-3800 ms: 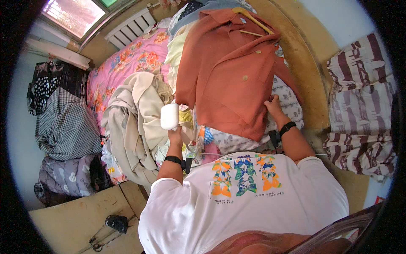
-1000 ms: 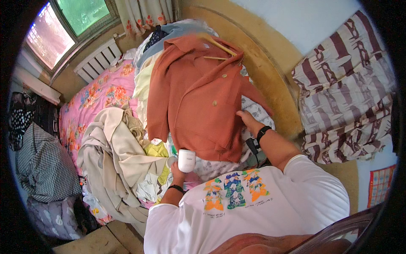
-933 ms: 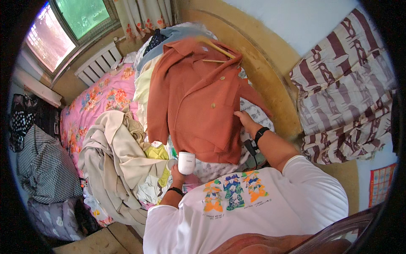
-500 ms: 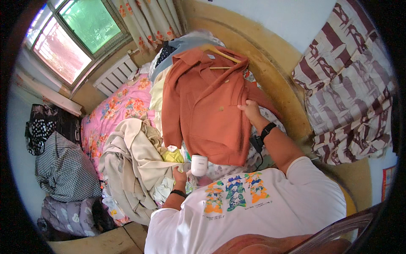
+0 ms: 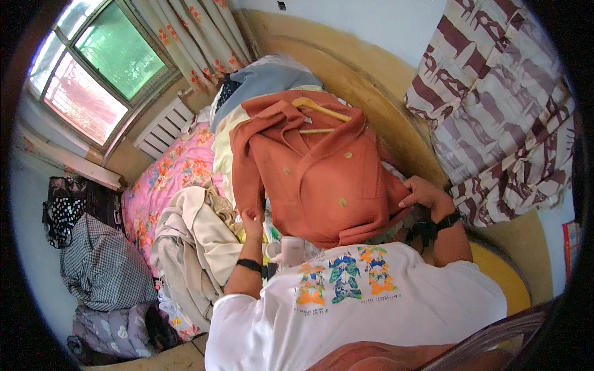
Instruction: The person uses a handheld garment steamer to remove wrinkles from a rust-colored jacket draped over a hanger. They systematically steam the sleeves, body, and back of the jacket while holding the fabric taut with their other hand. The task concludes with the person placing the steamed jacket on a bed.
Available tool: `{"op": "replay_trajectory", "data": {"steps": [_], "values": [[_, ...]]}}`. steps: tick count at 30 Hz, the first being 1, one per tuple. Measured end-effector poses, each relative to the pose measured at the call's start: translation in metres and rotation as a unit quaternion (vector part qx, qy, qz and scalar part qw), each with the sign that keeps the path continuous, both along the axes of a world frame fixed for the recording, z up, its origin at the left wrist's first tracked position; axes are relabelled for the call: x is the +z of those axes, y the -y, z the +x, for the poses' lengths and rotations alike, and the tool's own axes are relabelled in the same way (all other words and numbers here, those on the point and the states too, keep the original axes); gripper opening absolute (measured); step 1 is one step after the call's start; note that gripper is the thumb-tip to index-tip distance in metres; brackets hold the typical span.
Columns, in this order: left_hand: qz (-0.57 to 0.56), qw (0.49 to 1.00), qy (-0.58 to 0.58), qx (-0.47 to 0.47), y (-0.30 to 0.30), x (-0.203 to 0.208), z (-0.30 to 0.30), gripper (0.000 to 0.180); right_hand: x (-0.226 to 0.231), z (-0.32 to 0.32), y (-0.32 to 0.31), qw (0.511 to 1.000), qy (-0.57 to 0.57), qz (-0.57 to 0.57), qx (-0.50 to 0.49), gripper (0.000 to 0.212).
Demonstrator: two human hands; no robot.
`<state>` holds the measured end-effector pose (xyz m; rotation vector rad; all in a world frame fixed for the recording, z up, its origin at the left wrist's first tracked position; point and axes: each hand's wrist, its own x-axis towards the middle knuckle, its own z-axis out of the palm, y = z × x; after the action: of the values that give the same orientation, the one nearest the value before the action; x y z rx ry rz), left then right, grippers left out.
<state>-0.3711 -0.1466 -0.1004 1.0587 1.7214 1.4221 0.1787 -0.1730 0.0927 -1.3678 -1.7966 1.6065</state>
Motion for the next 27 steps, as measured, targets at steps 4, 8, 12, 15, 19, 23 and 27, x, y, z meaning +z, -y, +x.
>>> {"op": "replay_trajectory", "data": {"steps": [4, 8, 12, 15, 19, 23, 27], "values": [[0.01, 0.99, -0.066, -0.12, -0.059, 0.053, 0.018, 0.027, -0.015, 0.02, 0.001, 0.987, 0.149, 0.033, -0.046, 0.02], [0.151, 0.971, -0.018, -0.183, -0.116, 0.105, 0.064, 0.016, -0.039, 0.012, -0.046, 0.983, 0.034, 0.073, -0.164, 0.015], [0.108, 0.957, -0.145, -0.226, -0.155, 0.162, 0.107, 0.014, -0.062, -0.034, -0.096, 0.967, 0.019, 0.139, -0.21, 0.019], [0.102, 0.951, -0.165, -0.24, -0.161, 0.203, 0.149, 0.013, -0.067, -0.063, -0.134, 0.964, 0.108, 0.177, -0.169, 0.02], [0.099, 0.951, -0.161, -0.245, -0.135, 0.224, 0.171, 0.013, -0.05, -0.086, -0.181, 0.943, 0.201, 0.242, -0.112, 0.027], [0.063, 0.97, -0.031, -0.231, -0.099, 0.2, 0.144, 0.018, -0.07, -0.097, -0.23, 0.937, 0.233, 0.225, -0.127, 0.027], [-0.024, 0.98, 0.091, -0.176, -0.058, 0.202, 0.114, 0.026, -0.067, -0.093, -0.244, 0.931, 0.342, 0.116, -0.055, 0.052]]}}
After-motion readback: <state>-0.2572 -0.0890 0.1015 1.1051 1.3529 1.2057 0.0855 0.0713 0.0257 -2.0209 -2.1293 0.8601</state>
